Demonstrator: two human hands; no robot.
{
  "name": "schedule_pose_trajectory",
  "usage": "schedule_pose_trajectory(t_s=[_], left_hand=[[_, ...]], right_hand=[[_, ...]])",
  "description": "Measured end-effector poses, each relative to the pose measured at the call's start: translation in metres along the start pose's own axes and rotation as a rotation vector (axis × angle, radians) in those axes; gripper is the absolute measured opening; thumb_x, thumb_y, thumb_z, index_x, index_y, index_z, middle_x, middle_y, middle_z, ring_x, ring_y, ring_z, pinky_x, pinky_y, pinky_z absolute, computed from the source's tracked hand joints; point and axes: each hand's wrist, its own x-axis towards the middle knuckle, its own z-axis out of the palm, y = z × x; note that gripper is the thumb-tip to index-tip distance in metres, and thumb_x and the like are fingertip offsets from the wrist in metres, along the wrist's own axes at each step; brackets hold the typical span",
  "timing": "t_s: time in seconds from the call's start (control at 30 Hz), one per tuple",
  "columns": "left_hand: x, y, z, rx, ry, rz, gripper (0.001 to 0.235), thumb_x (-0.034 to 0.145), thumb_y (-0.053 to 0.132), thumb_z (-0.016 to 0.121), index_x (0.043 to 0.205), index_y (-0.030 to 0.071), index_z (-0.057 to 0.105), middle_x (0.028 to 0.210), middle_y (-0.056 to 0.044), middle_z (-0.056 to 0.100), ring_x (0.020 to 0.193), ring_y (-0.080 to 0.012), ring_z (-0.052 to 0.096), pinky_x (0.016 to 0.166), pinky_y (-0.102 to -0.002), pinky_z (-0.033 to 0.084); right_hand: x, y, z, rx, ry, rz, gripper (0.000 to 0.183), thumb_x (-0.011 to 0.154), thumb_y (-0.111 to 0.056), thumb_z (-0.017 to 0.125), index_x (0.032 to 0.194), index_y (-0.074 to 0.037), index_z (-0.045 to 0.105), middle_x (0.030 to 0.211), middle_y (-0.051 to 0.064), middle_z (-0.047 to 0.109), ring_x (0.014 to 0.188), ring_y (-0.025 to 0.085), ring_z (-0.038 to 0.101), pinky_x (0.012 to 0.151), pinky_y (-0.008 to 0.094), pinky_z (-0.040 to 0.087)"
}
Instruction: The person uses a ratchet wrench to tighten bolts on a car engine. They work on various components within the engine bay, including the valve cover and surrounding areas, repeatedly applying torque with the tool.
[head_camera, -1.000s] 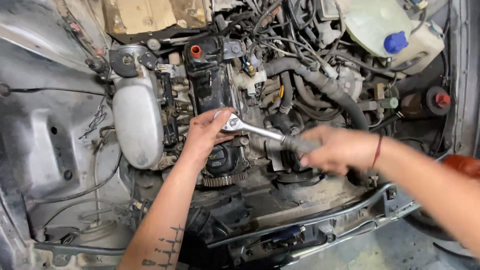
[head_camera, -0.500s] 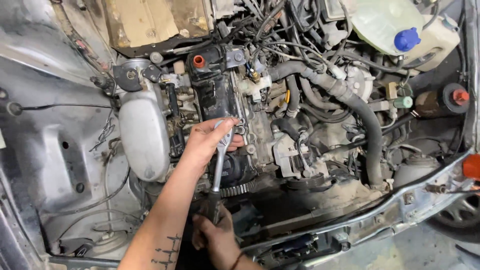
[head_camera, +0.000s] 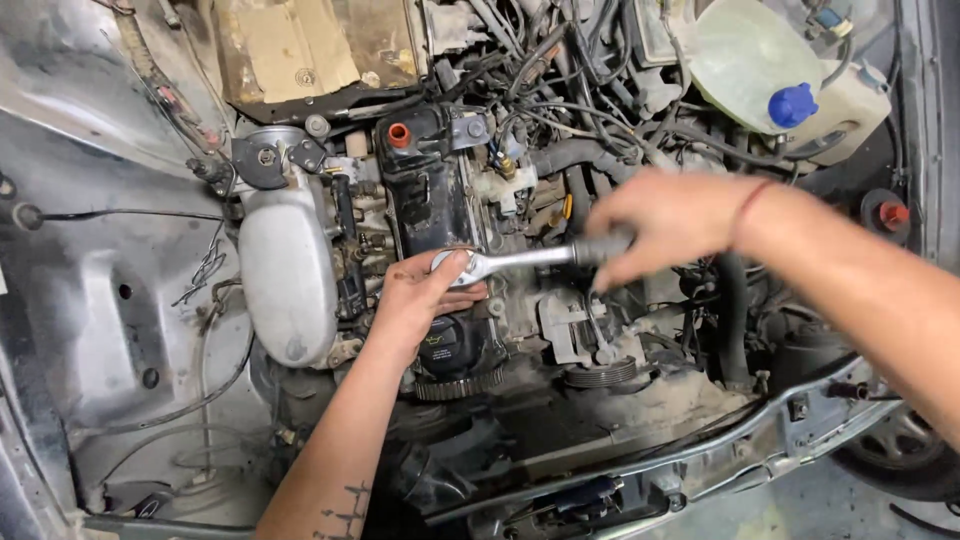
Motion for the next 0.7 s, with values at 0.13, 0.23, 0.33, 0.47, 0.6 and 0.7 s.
schedule_pose_trajectory(t_s=[0.13, 0.23, 0.33, 0.47, 0.6, 0.7], left_hand=[[0.003, -0.01, 0.004, -0.025, 0.0, 0.044, 0.036, 0.093, 0.018, 0.07, 0.122, -0.003, 0.073, 0.095, -0.02, 0.077, 0.077, -0.0283, 0.078, 0.066, -0.029, 0.063], [0.021, -0.016, 0.003, -0.119, 0.066, 0.103, 0.044, 0.092, 0.024, 0.077, 0.122, -0.008, 0.07, 0.113, -0.028, 0.073, 0.086, -0.0453, 0.074, 0.074, -0.05, 0.066], [0.01, -0.013, 0.006, -0.082, 0.114, 0.045, 0.044, 0.088, 0.023, 0.081, 0.119, -0.006, 0.072, 0.116, -0.023, 0.074, 0.087, -0.0398, 0.075, 0.074, -0.053, 0.065], [0.003, 0.007, 0.007, -0.027, 0.081, -0.027, 0.034, 0.09, 0.017, 0.073, 0.117, -0.003, 0.076, 0.088, -0.014, 0.074, 0.073, -0.0233, 0.073, 0.07, -0.033, 0.062], [0.006, 0.006, 0.0, -0.01, 0.073, 0.031, 0.034, 0.086, 0.015, 0.077, 0.112, -0.007, 0.077, 0.092, -0.016, 0.077, 0.069, -0.0232, 0.073, 0.065, -0.031, 0.061], [0.002, 0.013, -0.001, 0.081, 0.096, 0.023, 0.038, 0.086, 0.024, 0.077, 0.11, -0.005, 0.077, 0.078, -0.017, 0.075, 0.068, -0.024, 0.076, 0.06, -0.028, 0.061]], right_hand=[[0.003, 0.002, 0.045, 0.443, -0.013, -0.08, 0.052, 0.081, -0.023, 0.076, 0.132, -0.015, 0.071, 0.057, 0.007, 0.066, 0.043, 0.019, 0.054, 0.043, 0.031, 0.047], [0.004, -0.006, 0.074, 0.683, -0.006, -0.059, 0.025, 0.078, -0.015, 0.072, 0.101, -0.011, 0.082, 0.064, 0.016, 0.074, 0.048, 0.026, 0.071, 0.041, 0.033, 0.061], [0.004, -0.036, 0.144, 1.016, 0.001, -0.039, 0.032, 0.084, -0.012, 0.069, 0.114, -0.004, 0.076, 0.064, 0.014, 0.07, 0.046, 0.022, 0.065, 0.039, 0.033, 0.058], [0.022, -0.127, 0.223, 1.717, 0.1, -0.006, 0.041, 0.084, 0.002, 0.073, 0.123, -0.01, 0.069, 0.084, 0.006, 0.066, 0.058, 0.014, 0.052, 0.05, 0.027, 0.043], [0.071, -0.243, 0.265, 2.339, 0.429, -0.199, 0.028, 0.084, 0.015, 0.071, 0.102, -0.004, 0.063, 0.069, 0.004, 0.056, 0.049, 0.013, 0.045, 0.044, 0.026, 0.035], [0.083, -0.28, 0.244, 2.528, 0.524, -0.472, 0.021, 0.091, 0.011, 0.059, 0.099, -0.005, 0.048, 0.066, 0.008, 0.054, 0.047, 0.015, 0.047, 0.044, 0.028, 0.042]])
